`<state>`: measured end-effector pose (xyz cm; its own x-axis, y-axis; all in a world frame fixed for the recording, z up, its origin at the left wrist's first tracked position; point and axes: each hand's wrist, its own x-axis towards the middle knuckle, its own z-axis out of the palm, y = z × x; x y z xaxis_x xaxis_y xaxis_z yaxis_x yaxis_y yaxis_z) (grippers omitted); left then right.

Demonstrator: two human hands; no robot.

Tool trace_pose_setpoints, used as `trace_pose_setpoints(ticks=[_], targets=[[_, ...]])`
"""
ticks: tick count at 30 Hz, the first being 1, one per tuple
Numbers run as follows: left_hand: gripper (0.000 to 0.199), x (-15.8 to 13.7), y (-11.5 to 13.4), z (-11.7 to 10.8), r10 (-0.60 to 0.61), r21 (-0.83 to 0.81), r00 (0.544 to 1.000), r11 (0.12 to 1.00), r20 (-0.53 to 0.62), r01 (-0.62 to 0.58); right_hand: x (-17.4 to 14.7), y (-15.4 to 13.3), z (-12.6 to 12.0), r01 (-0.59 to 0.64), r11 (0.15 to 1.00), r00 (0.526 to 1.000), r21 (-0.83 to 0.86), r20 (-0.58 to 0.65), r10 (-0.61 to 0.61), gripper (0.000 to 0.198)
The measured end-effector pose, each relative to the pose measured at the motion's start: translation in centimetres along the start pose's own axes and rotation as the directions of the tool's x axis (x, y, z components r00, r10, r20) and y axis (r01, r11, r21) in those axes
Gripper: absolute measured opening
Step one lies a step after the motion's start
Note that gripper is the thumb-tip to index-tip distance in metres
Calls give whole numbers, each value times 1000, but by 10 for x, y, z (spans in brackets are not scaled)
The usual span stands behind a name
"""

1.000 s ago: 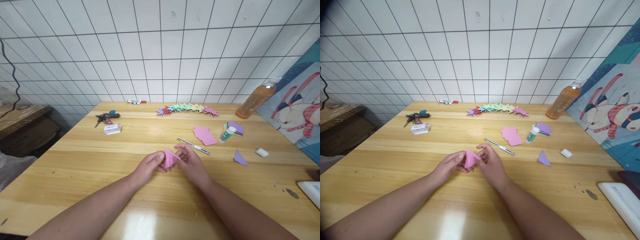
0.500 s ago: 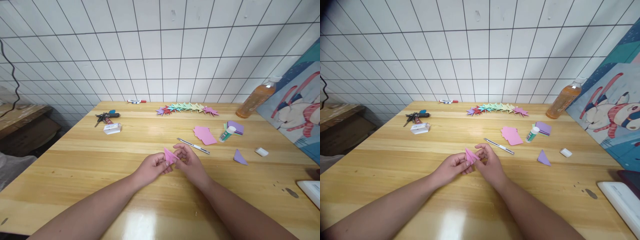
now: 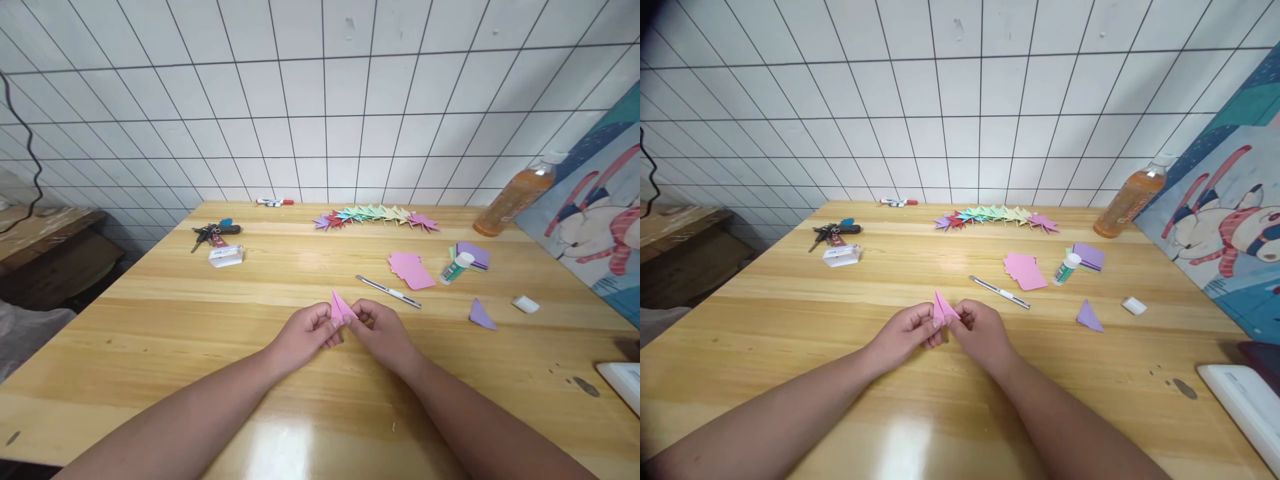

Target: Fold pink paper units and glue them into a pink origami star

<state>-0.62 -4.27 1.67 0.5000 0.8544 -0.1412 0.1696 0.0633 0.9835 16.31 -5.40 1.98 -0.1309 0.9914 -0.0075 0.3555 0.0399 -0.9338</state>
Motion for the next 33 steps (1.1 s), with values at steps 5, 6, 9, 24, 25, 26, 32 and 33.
trace_pose_setpoints(ticks=[5, 6, 9, 24, 25, 26, 32, 33], targets=[[36, 2, -3, 0, -18, 35, 1000, 999, -17, 19, -1, 1, 0, -28, 999, 999, 44, 42, 26, 14], [35, 2, -3, 0, -21, 42, 1000, 999, -14, 21, -2, 0, 0, -34, 998, 999, 45, 44, 32, 14], [32, 2, -2, 0, -23, 89, 1000, 996, 4, 23, -3, -2, -1, -18, 998, 998, 66, 64, 14, 10], [26, 0, -4, 0, 70, 207, 994, 975, 80, -85, 0, 7, 4, 0, 961, 999, 278, 36, -10, 19], [26, 0, -4, 0, 66, 179, 994, 981, 82, -80, 0, 7, 4, -2, 953, 999, 302, 41, -11, 19], [26, 1, -4, 0, 59, 167, 995, 983, 79, -71, 0, 7, 4, -4, 948, 999, 318, 47, -11, 19], [20, -1, -1, 1, 34, 336, 996, 940, 77, -58, 1, 4, 0, 6, 947, 1000, 322, -21, 1, 20], [20, -1, 0, 1, 33, 332, 997, 942, 73, -55, 1, 3, -2, 11, 947, 999, 321, -43, 3, 21]])
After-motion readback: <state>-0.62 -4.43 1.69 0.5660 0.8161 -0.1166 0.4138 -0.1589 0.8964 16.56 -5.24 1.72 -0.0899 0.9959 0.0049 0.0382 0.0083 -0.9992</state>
